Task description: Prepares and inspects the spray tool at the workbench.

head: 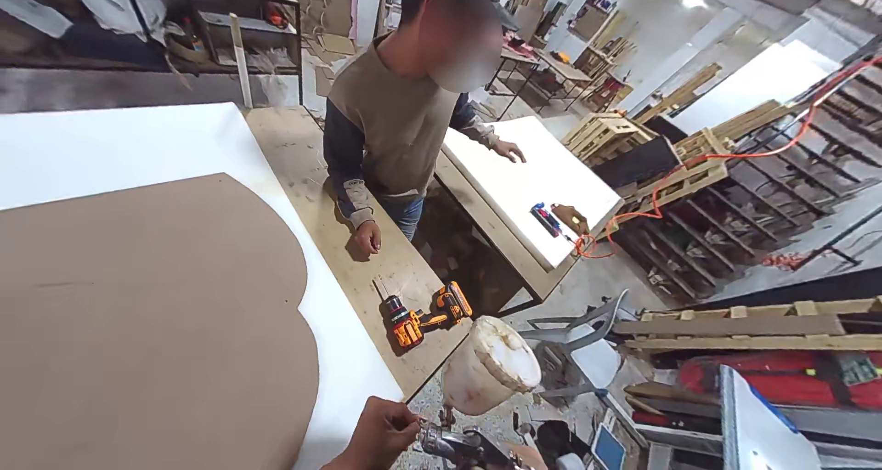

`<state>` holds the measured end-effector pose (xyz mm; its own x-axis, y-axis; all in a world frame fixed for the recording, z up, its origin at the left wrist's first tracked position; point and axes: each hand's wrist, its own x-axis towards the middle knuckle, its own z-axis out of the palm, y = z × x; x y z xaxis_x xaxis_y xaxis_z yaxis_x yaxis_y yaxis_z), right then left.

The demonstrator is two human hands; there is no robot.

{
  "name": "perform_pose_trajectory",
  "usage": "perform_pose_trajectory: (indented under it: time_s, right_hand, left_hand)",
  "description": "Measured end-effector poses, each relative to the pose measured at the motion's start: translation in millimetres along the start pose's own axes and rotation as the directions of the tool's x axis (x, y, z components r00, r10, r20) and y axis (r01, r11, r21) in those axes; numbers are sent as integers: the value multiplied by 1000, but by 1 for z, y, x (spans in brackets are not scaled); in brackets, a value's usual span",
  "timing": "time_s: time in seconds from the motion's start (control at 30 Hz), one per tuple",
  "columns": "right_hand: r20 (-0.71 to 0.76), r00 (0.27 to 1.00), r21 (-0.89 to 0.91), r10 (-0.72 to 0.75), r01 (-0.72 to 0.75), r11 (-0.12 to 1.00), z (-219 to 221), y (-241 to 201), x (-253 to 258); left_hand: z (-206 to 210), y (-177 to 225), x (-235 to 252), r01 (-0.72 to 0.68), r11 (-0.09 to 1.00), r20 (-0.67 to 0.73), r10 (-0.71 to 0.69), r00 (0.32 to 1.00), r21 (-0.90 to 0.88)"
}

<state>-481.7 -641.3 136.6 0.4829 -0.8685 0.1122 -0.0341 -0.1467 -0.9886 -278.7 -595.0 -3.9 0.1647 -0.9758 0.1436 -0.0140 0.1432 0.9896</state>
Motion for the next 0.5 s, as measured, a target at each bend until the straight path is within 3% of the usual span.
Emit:
perform_pose_trajectory:
  time_s: [0.17,0.3,0.4,0.5]
  right_hand:
    - [52,997,15,-48,48,999,-28,10,-20]
    - [60,995,-24,-84,86,996,-48,15,-35]
    - [45,995,1,-85,85,996,-56,14,-46]
    - [23,995,21,-93,93,995,-62,14,-53]
  left_hand:
    - [16,6,-6,169,974,-83,-183,980,-148]
    - [30,4,-7,233,970,-85,-239,967,-73]
    - [41,3,-7,129,989,188,-141,972,73]
    - [59,5,-5,-110,983,402,41,915,148]
